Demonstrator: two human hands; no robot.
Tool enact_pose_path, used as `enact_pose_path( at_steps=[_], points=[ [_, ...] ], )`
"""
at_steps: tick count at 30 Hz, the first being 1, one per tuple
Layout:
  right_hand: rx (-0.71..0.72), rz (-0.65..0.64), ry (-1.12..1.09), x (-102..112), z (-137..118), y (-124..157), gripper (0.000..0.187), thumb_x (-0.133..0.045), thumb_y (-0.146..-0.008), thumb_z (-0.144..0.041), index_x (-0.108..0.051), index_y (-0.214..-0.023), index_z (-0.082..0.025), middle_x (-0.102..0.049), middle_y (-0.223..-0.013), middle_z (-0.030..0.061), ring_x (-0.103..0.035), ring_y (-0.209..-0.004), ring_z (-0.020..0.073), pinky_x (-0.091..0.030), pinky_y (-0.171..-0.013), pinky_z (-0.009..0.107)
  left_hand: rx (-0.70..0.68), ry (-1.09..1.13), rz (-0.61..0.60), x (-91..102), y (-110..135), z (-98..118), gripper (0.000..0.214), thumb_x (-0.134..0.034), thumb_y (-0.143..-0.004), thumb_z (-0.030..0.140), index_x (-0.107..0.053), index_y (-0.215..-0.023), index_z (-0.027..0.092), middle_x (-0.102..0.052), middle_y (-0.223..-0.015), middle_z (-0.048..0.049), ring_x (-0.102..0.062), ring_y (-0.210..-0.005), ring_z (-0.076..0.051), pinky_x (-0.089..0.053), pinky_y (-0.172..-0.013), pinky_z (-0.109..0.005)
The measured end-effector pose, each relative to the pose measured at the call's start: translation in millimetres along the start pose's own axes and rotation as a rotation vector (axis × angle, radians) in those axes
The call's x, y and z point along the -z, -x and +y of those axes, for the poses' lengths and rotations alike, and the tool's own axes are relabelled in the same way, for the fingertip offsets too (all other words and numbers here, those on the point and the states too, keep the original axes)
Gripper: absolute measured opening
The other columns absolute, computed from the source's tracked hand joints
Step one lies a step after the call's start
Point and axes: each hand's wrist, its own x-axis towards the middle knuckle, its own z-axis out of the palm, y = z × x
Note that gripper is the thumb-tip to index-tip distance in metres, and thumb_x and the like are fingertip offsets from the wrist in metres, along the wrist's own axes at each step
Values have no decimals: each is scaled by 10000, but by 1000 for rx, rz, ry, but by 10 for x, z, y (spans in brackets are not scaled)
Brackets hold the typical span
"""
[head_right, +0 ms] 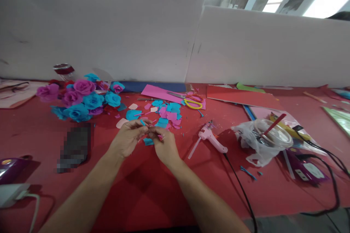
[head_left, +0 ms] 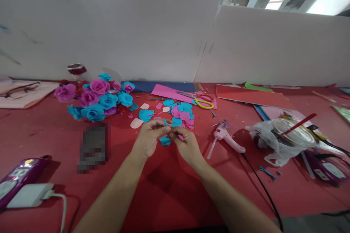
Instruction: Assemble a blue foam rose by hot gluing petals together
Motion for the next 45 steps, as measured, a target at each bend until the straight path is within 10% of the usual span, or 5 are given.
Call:
enact_pose_path(
  at_steps=[4, 9, 14, 35, 45],
  points=[
    [-7, 25, -34, -14, 19, 1, 173, -540, -798, -255, -696, -756, -193, -669, -738, 30, -589, -705, 167, -482, -705, 295, 48, -16, -21, -25, 10, 13, 227, -779, -593, 170, -732, -813, 195, -672, -795, -23, -600, -720, -124, -478, -642, -248],
    [-8, 21, -35, -19, 38, 1, 151, -542, -789, -228, -689, -772, -202, -645, -705, 14, -586, -703, 163, -479, -710, 296, -48, -25, 39, -34, 14, 1, 127, -791, -554, 156, -665, -549, 151, -653, -914, -40, -597, -775, -134, -483, -644, -247],
    [-9, 33, -65, -23, 49, 3, 158, -535, -804, -260, -675, -764, -199, -650, -732, 23, -588, -698, 161, -483, -689, 292, 0, -41, -6, -42, 24, 10, 197, -780, -590, 181, -737, -782, 174, -627, -906, -48, -567, -730, -121, -476, -625, -248],
    [-19, 11, -96, -57, 90, 7, 147, -515, -815, -277, -605, -730, -198, -585, -690, 4, -550, -690, 148, -462, -683, 275, -75, -109, 29, -48, 22, -8, 103, -774, -564, 156, -671, -561, 146, -614, -953, -49, -581, -803, -146, -473, -619, -241],
    [-49, 53, -207, -12, 141, -28, 94, -518, -812, -262, -585, -781, -204, -576, -719, -8, -540, -684, 134, -459, -684, 268, 42, -142, 12, -61, 1, -88, 360, -811, -548, 191, -719, -896, 182, -655, -789, -18, -589, -764, -132, -468, -714, -257]
  ],
)
